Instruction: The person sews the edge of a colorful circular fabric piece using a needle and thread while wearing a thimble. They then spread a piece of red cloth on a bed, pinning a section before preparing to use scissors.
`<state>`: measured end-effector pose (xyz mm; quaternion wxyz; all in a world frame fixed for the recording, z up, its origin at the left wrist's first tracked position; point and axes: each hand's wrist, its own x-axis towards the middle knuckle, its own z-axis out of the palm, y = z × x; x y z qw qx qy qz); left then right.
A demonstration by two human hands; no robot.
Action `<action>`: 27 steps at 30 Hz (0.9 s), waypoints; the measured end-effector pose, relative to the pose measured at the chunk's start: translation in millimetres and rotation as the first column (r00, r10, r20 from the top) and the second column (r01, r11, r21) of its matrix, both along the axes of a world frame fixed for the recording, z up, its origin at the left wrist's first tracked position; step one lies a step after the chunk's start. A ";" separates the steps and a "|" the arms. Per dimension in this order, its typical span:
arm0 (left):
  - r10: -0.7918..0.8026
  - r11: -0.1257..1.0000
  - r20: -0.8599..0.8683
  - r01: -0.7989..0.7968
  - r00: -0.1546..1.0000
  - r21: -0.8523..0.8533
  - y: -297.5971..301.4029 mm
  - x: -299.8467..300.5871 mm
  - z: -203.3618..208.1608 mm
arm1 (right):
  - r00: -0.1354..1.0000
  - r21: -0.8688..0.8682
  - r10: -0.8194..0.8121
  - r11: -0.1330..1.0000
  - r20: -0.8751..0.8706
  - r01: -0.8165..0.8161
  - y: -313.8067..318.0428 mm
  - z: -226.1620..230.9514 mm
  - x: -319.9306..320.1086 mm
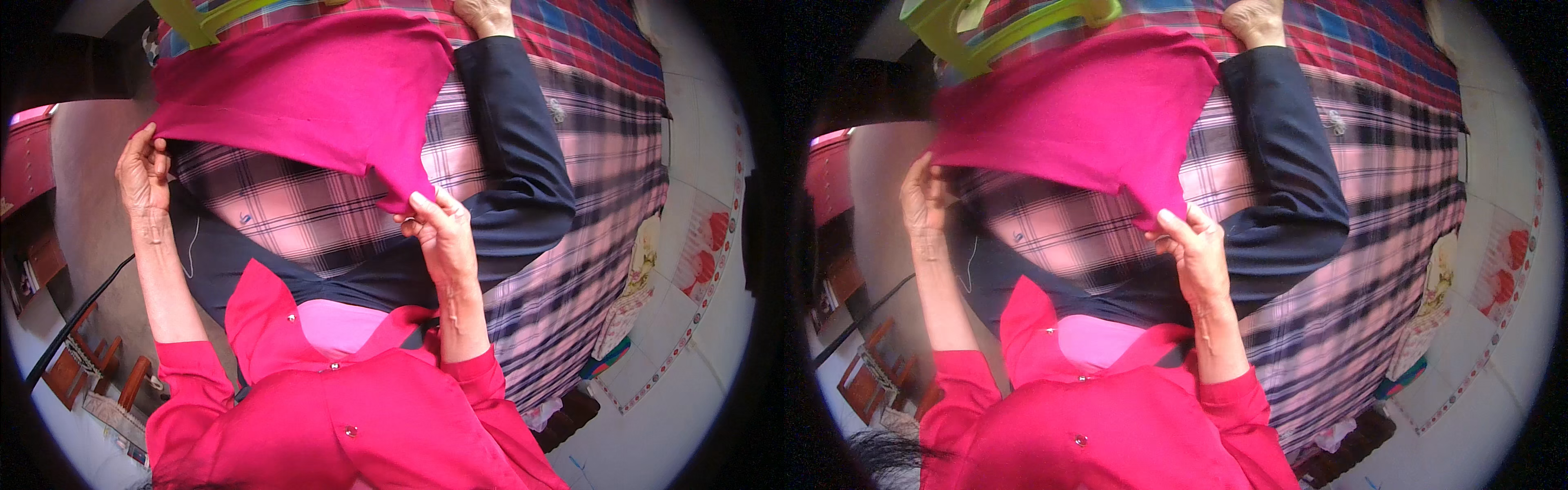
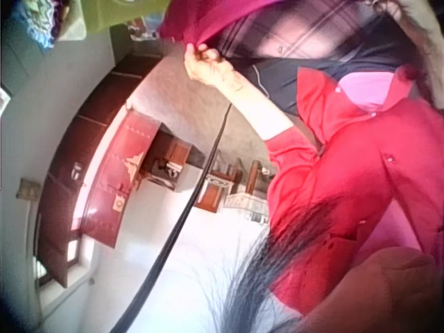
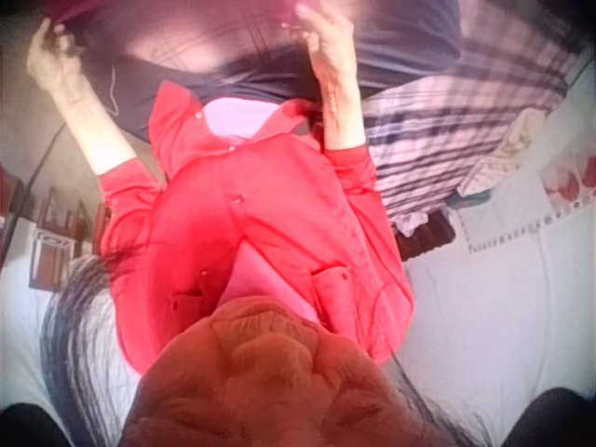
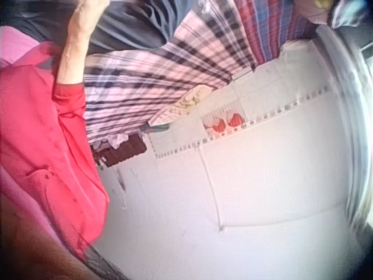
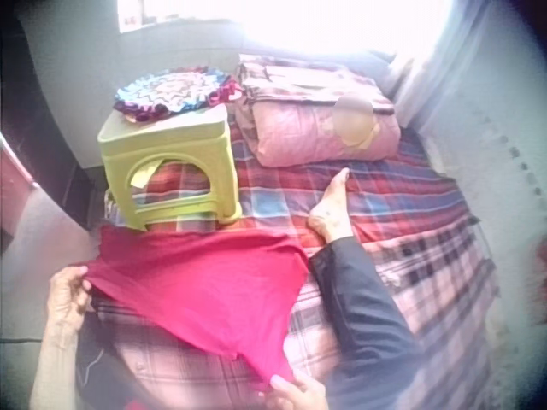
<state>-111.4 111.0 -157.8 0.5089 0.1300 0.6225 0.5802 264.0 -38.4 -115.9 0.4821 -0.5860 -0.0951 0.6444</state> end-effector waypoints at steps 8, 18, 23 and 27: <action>-0.178 0.930 0.093 0.199 0.980 -0.310 -75.1 15.9 -57.4 | 0.969 -0.094 -0.037 0.995 -0.243 0.015 -28.0 -40.5 -47.1; -0.600 0.573 0.545 0.790 0.585 -0.218 -109.6 155.5 -34.8 | 0.949 -0.124 -0.073 0.992 -0.305 0.036 -35.9 -40.2 -43.4; -0.485 0.623 0.715 0.773 0.503 -0.121 -108.7 182.5 -34.1 | 0.947 -0.161 -0.107 0.985 -0.302 0.060 -30.0 -29.1 -47.5; -0.500 0.664 0.769 0.747 0.398 0.046 -113.9 179.2 -44.4 | 0.942 -0.175 -0.034 0.984 -0.334 -0.026 -36.5 -30.9 -39.7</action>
